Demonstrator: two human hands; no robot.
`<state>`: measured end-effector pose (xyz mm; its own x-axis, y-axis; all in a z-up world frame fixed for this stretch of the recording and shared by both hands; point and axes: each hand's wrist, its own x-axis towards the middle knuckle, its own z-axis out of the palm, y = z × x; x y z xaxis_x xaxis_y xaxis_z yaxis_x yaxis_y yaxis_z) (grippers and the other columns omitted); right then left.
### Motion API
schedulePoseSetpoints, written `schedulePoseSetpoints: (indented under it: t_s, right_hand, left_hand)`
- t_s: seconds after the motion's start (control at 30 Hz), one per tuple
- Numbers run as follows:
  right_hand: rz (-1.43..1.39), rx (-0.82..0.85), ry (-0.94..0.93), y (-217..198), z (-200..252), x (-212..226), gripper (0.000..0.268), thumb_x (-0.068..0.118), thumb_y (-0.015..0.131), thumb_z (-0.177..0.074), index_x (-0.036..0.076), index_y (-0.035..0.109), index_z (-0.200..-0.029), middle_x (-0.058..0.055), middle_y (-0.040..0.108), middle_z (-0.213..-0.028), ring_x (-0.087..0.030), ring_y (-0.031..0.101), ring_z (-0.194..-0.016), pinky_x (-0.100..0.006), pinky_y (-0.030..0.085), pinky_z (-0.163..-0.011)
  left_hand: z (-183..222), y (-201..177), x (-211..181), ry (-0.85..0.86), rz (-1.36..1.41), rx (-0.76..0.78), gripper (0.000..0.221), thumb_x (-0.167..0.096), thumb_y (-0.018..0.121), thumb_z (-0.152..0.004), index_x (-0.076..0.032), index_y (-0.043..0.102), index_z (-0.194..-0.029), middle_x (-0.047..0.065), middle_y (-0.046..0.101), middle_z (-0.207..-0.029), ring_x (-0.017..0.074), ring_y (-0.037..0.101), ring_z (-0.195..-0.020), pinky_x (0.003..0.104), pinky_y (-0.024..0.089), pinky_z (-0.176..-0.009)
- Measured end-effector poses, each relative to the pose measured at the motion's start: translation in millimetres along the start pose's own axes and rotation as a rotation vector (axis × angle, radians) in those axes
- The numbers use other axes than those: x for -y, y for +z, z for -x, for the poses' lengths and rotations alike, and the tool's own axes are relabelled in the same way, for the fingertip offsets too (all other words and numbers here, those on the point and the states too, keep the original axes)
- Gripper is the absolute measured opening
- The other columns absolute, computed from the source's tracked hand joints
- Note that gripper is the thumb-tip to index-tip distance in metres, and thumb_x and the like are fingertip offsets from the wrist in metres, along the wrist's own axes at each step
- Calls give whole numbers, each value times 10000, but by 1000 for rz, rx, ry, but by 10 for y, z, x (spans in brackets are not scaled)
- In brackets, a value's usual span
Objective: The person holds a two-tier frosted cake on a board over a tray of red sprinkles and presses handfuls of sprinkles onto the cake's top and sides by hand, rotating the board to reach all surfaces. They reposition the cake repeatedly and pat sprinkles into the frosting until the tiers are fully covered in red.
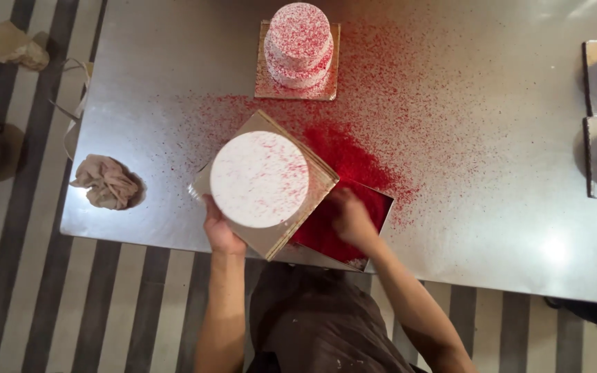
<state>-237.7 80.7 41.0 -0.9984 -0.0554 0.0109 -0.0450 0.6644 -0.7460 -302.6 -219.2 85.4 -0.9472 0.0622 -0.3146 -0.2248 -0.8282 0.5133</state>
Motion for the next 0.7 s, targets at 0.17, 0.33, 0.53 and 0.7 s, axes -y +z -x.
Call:
schedulePoseSetpoints:
  t_s: [0.17,0.33,0.53,0.7]
  right_hand:
    - [-55,-139,219,-1101,-7,963,445,-61,654,-755,27,717,-1187,-172,716,-1165,-325,686,-1115,-408,538,-990]
    - [-108,-153,20,-1382,-333,1646,308,15,732,-859,32,707,-1165,-133,729,-1165,-250,703,-1087,-350,540,-959]
    - [193,-114,0,-1367,-709,1808,327,-68,692,-795,43,756,-1096,-145,728,-1183,-298,710,-1049,-381,585,-909]
    - [125,22,66,-1299,-683,2039,302,-26,730,-739,49,787,-1026,-147,762,-1024,-308,752,-867,-397,594,-774]
  left_hand:
    - [-179,123,300,-54,-71,29,701,-549,374,-1051,-68,403,-1560,148,495,-1551,325,474,-1425,497,401,-1199]
    - [-259,307,538,-301,-78,118,796,-634,396,-937,-91,399,-1519,167,551,-1489,322,547,-1362,502,474,-1119]
    - [-277,357,580,-363,-20,210,793,-608,467,-1002,-16,414,-1527,167,546,-1488,317,541,-1354,474,449,-1141]
    - [-307,313,540,-446,-25,225,785,-602,459,-994,-26,407,-1524,151,547,-1486,311,546,-1351,470,448,-1138]
